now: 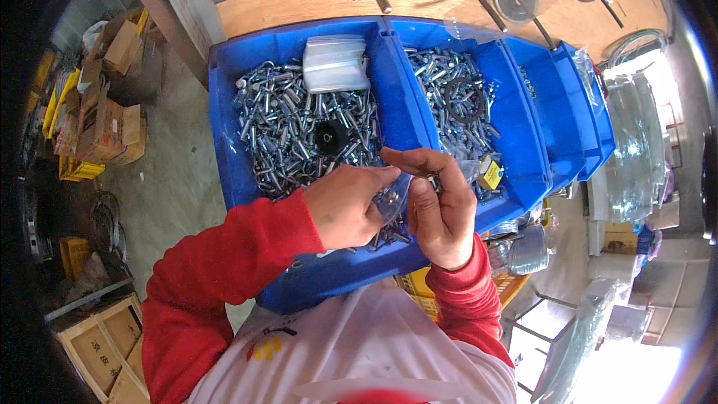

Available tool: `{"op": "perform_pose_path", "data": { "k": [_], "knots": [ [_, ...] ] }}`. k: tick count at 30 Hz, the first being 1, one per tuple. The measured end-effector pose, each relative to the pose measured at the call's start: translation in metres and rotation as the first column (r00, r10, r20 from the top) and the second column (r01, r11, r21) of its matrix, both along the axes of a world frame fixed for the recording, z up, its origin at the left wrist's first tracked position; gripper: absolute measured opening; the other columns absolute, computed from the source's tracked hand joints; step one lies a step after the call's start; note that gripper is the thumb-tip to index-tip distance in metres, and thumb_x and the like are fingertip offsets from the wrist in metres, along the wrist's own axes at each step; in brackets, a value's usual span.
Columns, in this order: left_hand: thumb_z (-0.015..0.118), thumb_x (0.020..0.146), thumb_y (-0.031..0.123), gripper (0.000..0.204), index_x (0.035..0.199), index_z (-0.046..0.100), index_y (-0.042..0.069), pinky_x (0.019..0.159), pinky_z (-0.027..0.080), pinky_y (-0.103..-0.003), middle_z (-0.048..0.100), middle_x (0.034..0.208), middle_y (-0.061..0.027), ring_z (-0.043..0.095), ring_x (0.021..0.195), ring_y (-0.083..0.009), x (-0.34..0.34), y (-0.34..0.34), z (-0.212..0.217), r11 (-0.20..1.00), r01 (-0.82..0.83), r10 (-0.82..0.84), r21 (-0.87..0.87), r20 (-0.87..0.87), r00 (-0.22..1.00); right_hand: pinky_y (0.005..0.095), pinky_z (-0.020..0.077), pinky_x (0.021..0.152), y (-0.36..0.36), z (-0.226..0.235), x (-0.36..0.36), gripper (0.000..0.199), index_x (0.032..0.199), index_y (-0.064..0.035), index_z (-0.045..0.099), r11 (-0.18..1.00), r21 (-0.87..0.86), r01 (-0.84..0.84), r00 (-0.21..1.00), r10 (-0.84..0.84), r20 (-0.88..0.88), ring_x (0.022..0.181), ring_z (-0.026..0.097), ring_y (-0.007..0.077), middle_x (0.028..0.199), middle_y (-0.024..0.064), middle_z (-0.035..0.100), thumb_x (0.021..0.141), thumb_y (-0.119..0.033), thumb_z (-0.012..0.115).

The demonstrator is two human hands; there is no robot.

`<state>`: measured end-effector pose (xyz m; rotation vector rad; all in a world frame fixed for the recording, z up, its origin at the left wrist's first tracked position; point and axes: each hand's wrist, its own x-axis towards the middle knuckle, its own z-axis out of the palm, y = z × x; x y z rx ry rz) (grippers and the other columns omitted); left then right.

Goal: The person repeatedly picks small metal fasteners from blue bins and places them into small clear plastic bags. The person seals each bag and sets it aside on the workbench. The process is repeated continuously throughout the clip.

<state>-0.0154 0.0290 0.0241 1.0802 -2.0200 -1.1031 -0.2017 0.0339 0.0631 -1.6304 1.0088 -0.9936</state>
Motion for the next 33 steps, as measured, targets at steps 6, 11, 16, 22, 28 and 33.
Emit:
{"op": "perform_pose_path", "data": {
  "k": [6, 11, 16, 22, 28, 33],
  "knots": [
    [0.062, 0.075, 0.003, 0.052, 0.126, 0.062, -0.006, 0.086, 0.056, -0.051, 0.07, 0.104, -0.0303, 0.07, 0.096, -0.0455, -0.002, -0.002, -0.003, 0.991, -0.024, 0.021, -0.132, -0.023, 1.0, 0.0338, 0.0522, 0.096, 0.005, 0.003, 0.001, 0.025, 0.127, 0.0056, 0.058, 0.999, -0.001, 0.038, 0.999, -0.038, 0.014, 0.109, 0.069, 0.0231, 0.123, 0.0191, 0.07, 0.104, 0.001, 0.05],
    [0.064, 0.074, 0.002, 0.042, 0.116, 0.066, -0.007, 0.091, 0.055, -0.053, 0.071, 0.103, -0.0308, 0.069, 0.099, -0.0459, 0.001, -0.004, 0.009, 0.996, 0.06, -0.064, 0.068, 0.063, 0.996, 0.0345, 0.054, 0.093, 0.001, -0.012, 0.005, 0.023, 0.123, 0.0039, 0.06, 0.971, -0.238, -0.027, 0.999, 0.036, 0.036, 0.105, 0.07, 0.0256, 0.121, 0.0198, 0.07, 0.103, 0.005, 0.05],
    [0.065, 0.074, 0.003, 0.034, 0.107, 0.067, -0.004, 0.085, 0.055, -0.054, 0.071, 0.094, -0.0285, 0.069, 0.093, -0.0468, 0.001, -0.004, 0.016, 0.995, 0.047, -0.056, 0.085, 0.101, 0.993, 0.0357, 0.0555, 0.093, -0.009, -0.016, 0.012, 0.025, 0.122, 0.0039, 0.061, 0.905, -0.413, -0.096, 0.993, 0.062, -0.096, 0.109, 0.071, 0.0311, 0.121, 0.0208, 0.07, 0.1, 0.008, 0.052],
    [0.067, 0.071, 0.004, 0.031, 0.102, 0.065, -0.002, 0.082, 0.055, -0.055, 0.071, 0.091, -0.0273, 0.069, 0.089, -0.047, 0.001, -0.006, 0.01, 0.994, 0.052, -0.057, 0.095, 0.05, 0.997, 0.0378, 0.057, 0.091, -0.009, -0.015, 0.023, 0.025, 0.123, 0.0053, 0.058, 0.856, -0.509, -0.086, 0.942, -0.096, -0.321, 0.105, 0.074, 0.0341, 0.126, 0.0257, 0.069, 0.1, 0.007, 0.048],
    [0.068, 0.071, 0.004, 0.037, 0.107, 0.065, -0.003, 0.085, 0.056, -0.053, 0.071, 0.097, -0.0277, 0.069, 0.093, -0.046, 0.002, -0.006, 0.002, 0.997, 0.054, -0.056, 0.059, 0.027, 0.998, 0.0377, 0.0574, 0.087, -0.009, -0.017, 0.023, 0.022, 0.122, 0.006, 0.056, 0.8, -0.595, -0.077, 0.934, -0.152, -0.324, 0.1, 0.074, 0.0306, 0.123, 0.0264, 0.07, 0.104, 0.003, 0.045],
    [0.063, 0.075, 0.004, 0.033, 0.108, 0.064, 0.0, 0.079, 0.056, -0.053, 0.07, 0.097, -0.0267, 0.069, 0.091, -0.047, -0.001, -0.006, -0.006, 0.998, 0.015, -0.018, -0.061, -0.047, 0.999, 0.0385, 0.0575, 0.077, -0.002, -0.008, 0.011, 0.019, 0.117, 0.0031, 0.06, 0.894, -0.447, 0.04, 0.961, -0.156, -0.227, 0.087, 0.073, 0.0374, 0.101, 0.0202, 0.071, 0.098, 0.001, 0.057]
  ]
}}
